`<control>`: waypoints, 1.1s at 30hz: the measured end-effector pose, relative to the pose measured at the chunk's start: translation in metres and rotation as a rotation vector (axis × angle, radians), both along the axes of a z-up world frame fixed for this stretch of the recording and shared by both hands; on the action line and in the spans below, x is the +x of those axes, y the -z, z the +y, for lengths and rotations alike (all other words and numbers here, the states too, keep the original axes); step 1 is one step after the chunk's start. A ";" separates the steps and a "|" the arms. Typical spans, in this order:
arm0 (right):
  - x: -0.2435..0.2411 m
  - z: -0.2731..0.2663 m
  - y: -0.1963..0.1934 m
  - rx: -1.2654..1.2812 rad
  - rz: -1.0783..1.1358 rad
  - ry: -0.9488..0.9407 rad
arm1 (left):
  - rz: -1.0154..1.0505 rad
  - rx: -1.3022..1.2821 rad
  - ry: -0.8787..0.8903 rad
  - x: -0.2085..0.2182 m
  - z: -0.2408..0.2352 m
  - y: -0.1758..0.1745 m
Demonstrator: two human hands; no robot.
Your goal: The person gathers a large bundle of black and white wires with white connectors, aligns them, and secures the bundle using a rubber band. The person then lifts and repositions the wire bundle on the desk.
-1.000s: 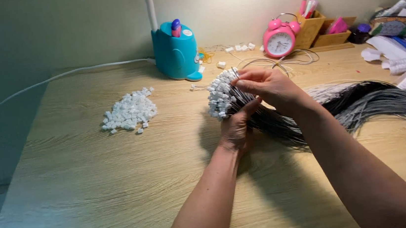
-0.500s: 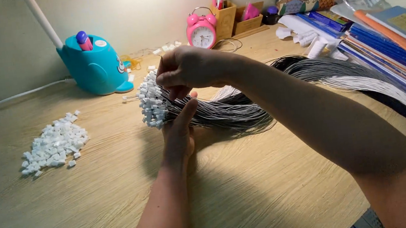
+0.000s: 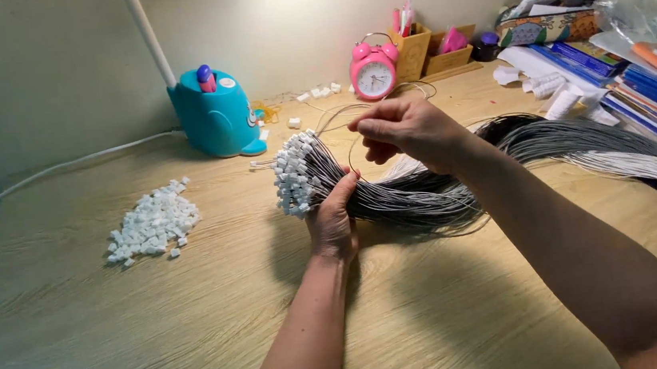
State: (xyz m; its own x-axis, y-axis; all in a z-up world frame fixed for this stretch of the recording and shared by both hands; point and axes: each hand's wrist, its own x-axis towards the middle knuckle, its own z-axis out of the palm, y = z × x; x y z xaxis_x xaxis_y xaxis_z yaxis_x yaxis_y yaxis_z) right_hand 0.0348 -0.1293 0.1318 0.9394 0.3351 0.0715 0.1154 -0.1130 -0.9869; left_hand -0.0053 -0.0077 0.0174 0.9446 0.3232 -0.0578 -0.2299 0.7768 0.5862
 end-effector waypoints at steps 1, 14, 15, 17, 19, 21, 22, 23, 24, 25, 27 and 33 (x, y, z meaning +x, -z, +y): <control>0.002 0.002 0.001 0.007 -0.006 -0.013 | -0.006 0.007 -0.013 -0.001 0.003 -0.005; -0.014 0.012 0.072 -0.149 -0.378 -0.099 | 0.122 -0.353 0.184 0.031 0.015 0.020; -0.013 0.007 0.083 -0.227 -0.422 -0.124 | 0.119 -0.355 0.212 0.037 0.019 0.026; -0.023 0.008 0.080 -0.213 -0.431 -0.113 | 0.071 -0.339 0.227 0.033 0.017 0.021; -0.029 0.009 0.076 -0.205 -0.438 -0.101 | 0.025 -0.328 0.247 0.022 0.015 0.010; -0.033 0.012 0.070 -0.294 -0.524 -0.010 | -0.032 -0.383 0.261 0.003 0.014 -0.007; -0.033 0.012 0.070 -0.293 -0.524 -0.013 | -0.033 -0.384 0.259 -0.005 0.014 -0.022; -0.033 0.012 0.070 -0.239 -0.550 0.025 | -0.017 -0.425 0.288 -0.013 0.015 -0.037; -0.033 0.011 0.069 -0.186 -0.574 0.062 | -0.001 -0.467 0.317 -0.021 0.015 -0.052; -0.035 0.011 0.066 -0.186 -0.574 0.058 | -0.002 -0.469 0.313 -0.023 0.012 -0.055; -0.039 0.011 0.060 -0.156 -0.578 0.105 | -0.132 -0.250 0.283 -0.026 0.007 -0.060; -0.035 -0.002 0.078 -0.016 -0.411 -0.052 | -0.038 -0.077 0.195 -0.032 -0.013 -0.023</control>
